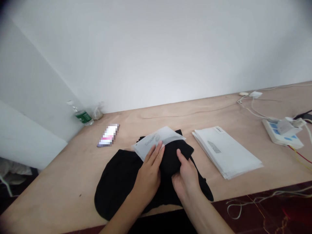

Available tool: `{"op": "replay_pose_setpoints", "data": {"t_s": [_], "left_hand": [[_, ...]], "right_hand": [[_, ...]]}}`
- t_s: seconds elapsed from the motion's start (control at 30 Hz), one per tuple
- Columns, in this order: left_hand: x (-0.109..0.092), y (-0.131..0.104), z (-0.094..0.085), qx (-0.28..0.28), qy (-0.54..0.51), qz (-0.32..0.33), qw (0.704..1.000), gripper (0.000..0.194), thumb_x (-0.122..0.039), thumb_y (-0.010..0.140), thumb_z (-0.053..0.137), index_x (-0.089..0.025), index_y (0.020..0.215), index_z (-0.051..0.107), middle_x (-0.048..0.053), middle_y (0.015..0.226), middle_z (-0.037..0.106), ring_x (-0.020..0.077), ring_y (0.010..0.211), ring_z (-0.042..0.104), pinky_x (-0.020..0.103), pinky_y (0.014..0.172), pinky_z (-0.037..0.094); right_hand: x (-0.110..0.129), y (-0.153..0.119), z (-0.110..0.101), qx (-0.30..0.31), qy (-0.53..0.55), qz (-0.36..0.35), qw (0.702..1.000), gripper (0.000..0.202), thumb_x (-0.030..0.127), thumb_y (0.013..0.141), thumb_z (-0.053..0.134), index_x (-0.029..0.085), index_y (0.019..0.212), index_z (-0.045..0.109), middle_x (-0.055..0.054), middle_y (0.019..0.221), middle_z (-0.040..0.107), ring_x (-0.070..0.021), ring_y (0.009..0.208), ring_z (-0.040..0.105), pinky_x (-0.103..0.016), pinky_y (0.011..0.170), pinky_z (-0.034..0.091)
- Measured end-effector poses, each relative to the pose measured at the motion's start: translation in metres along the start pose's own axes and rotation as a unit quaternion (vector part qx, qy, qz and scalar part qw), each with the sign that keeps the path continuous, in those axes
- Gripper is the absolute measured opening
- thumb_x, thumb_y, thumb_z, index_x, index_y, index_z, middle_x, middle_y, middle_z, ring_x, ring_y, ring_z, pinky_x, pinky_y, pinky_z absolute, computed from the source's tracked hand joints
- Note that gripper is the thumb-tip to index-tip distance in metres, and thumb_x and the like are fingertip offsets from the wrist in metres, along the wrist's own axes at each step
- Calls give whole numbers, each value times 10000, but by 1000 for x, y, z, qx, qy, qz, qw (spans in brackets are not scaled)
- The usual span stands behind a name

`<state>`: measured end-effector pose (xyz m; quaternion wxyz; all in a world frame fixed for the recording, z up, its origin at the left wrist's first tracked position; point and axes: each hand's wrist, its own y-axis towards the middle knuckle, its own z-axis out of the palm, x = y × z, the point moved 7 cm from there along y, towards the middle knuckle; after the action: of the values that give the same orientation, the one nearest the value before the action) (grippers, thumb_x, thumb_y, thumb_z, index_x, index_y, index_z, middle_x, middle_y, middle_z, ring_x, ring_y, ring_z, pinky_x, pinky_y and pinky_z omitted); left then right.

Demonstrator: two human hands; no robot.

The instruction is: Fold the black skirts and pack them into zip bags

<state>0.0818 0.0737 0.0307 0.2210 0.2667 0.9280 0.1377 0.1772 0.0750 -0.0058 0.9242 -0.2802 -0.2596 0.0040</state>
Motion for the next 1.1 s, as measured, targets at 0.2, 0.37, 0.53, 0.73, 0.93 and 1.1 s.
{"op": "replay_pose_setpoints", "data": {"t_s": [0.2,0.37,0.53,0.73,0.93,1.1], "left_hand": [[-6,1,-4,61,-54,73,994,808,88,671,286,-217,1410,169,-22,1494,160,183,1369,92,398,1068,334],[-6,-9,-9,76,-60,111,989,781,96,692,286,-214,1403,197,-20,1488,188,163,1367,99,378,1096,286],[5,-20,-8,74,-2,90,993,592,15,806,344,-251,1335,348,-10,1401,390,201,1310,304,457,1034,354],[6,-23,-28,-128,12,44,991,113,-164,835,531,-235,874,610,-19,988,693,199,940,608,562,995,272],[11,-20,-19,-122,25,2,992,146,-77,802,455,-172,738,545,27,703,606,173,679,532,299,613,425],[6,-18,-10,-71,100,46,991,192,-98,828,425,-188,699,535,19,672,548,176,646,481,293,576,369]], "right_hand": [[-20,3,10,5,69,95,993,258,177,860,480,143,1099,572,-59,1090,646,-138,1017,598,-204,798,527],[-25,18,5,-35,103,52,993,261,113,881,382,160,1043,581,-28,977,669,-80,862,639,-124,702,525],[-35,18,5,13,68,106,992,233,203,863,423,168,996,611,-52,963,677,-140,848,649,-228,700,550],[-38,-10,-16,101,-75,187,974,251,311,821,494,154,948,643,-100,1009,673,-180,935,636,-308,871,477],[1,-37,-18,192,-403,86,891,282,335,729,629,167,952,668,-95,887,704,-214,768,668,-384,752,519],[38,-18,35,194,-606,-299,712,281,358,822,495,262,1039,646,-70,1115,632,-254,1058,554,-470,948,379]]}}
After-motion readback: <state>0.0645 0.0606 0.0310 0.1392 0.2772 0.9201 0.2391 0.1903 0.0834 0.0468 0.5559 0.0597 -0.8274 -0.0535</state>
